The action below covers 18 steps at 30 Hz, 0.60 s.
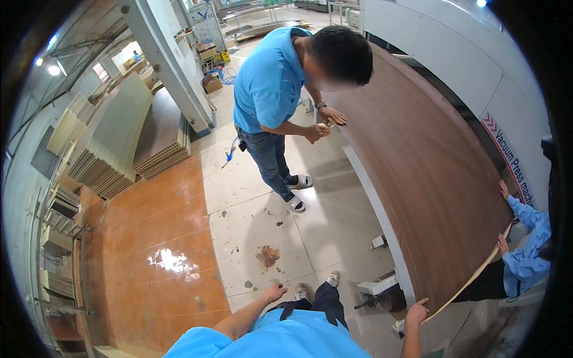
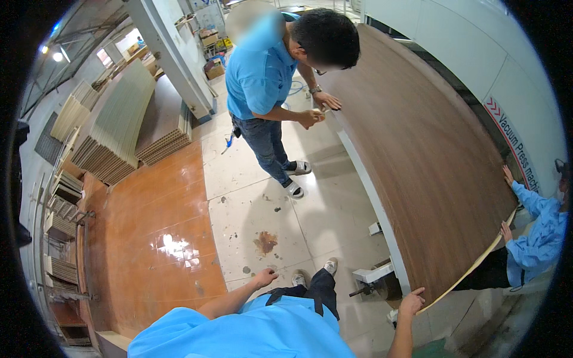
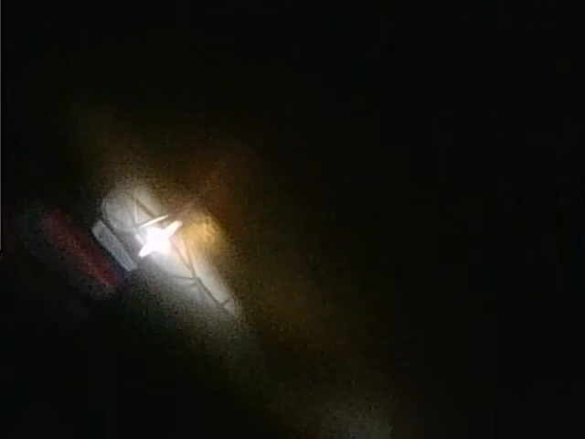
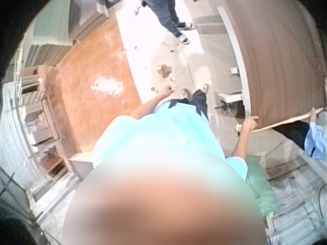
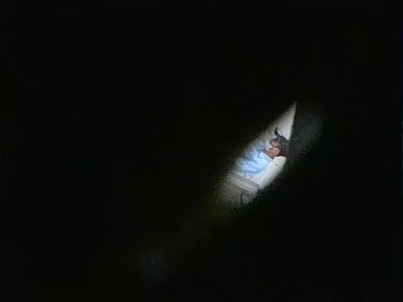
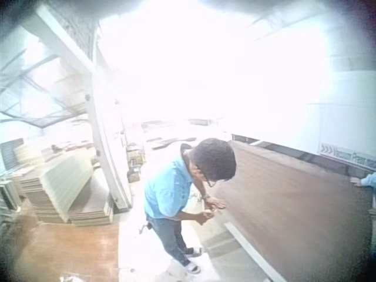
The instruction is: The person assists two coworkers in applying masking tape along the edges of a large wood panel on a vacuum press machine. The person holds the panel steady while the coworkers apply tape, then helps lift and position the panel onto the machine bed before operating the control panel.
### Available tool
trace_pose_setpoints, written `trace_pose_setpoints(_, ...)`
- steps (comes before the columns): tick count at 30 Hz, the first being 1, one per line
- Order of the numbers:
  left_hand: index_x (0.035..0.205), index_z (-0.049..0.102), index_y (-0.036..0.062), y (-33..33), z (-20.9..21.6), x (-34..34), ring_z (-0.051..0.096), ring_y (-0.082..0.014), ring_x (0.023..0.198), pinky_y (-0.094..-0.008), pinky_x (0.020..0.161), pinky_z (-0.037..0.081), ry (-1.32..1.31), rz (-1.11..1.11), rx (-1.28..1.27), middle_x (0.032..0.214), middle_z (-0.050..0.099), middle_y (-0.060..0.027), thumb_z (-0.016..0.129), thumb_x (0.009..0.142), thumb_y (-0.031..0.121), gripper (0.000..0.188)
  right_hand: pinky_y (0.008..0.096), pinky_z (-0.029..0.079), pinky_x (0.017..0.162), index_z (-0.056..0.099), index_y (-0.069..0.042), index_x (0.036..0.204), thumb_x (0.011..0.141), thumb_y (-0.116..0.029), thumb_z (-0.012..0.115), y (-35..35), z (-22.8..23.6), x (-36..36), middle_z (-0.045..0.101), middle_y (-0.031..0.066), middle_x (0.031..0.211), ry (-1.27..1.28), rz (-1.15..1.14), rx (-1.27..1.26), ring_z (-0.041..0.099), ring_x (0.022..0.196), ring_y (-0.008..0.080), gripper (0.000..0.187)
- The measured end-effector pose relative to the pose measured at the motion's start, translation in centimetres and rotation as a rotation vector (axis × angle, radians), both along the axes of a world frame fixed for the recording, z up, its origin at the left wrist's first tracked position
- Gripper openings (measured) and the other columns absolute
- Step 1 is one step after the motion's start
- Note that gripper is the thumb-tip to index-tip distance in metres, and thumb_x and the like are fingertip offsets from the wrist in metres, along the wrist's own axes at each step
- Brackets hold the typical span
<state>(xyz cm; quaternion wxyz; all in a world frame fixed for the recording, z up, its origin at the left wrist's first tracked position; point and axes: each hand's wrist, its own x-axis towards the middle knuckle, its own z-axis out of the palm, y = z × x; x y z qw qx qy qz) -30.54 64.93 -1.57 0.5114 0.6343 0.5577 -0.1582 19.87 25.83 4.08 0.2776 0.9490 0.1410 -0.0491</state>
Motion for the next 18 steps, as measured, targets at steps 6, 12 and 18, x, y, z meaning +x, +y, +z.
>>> trace_pose_setpoints(6, 0.129, 0.065, -0.0014, 0.9, 0.2, 1.6, 0.064, -0.0399, 0.119, -0.0451, 0.104, 0.049, -0.042, -0.097, 0.149, 0.125, 0.067, -0.0263, 0.060, 0.089, 0.046, 0.062, 0.0385, 0.063, 0.072, 0.022, 0.010, 0.156, 0.101, -0.010, 0.048, 0.9, 1.3, -0.5, 0.060, 0.0459, 0.118, -0.003, 0.021, -0.035, 0.074, 0.092, 0.0392, 0.064)
trace_pose_setpoints(12, 0.122, 0.069, -0.0021, 0.2, 0.4, 0.9, 0.066, -0.0398, 0.115, -0.0454, 0.100, 0.051, -0.003, -0.083, 0.104, 0.120, 0.069, -0.0272, 0.063, 0.088, 0.045, 0.059, 0.0399, 0.063, 0.076, 0.019, 0.011, 0.156, 0.101, -0.012, 0.049, 1.5, 2.1, -0.7, 0.059, 0.0454, 0.120, 0.078, -0.067, -0.012, 0.074, 0.096, 0.0400, 0.066)
trace_pose_setpoints(18, 0.121, 0.070, -0.0010, -0.9, 0.5, -0.3, 0.067, -0.0384, 0.111, -0.0450, 0.098, 0.052, 0.049, -0.054, 0.093, 0.117, 0.071, -0.0254, 0.064, 0.089, 0.045, 0.057, 0.0392, 0.063, 0.074, 0.023, 0.011, 0.155, 0.101, -0.011, 0.049, 1.8, 2.7, -1.1, 0.060, 0.0447, 0.120, 0.046, -0.018, -0.007, 0.074, 0.094, 0.0392, 0.064)
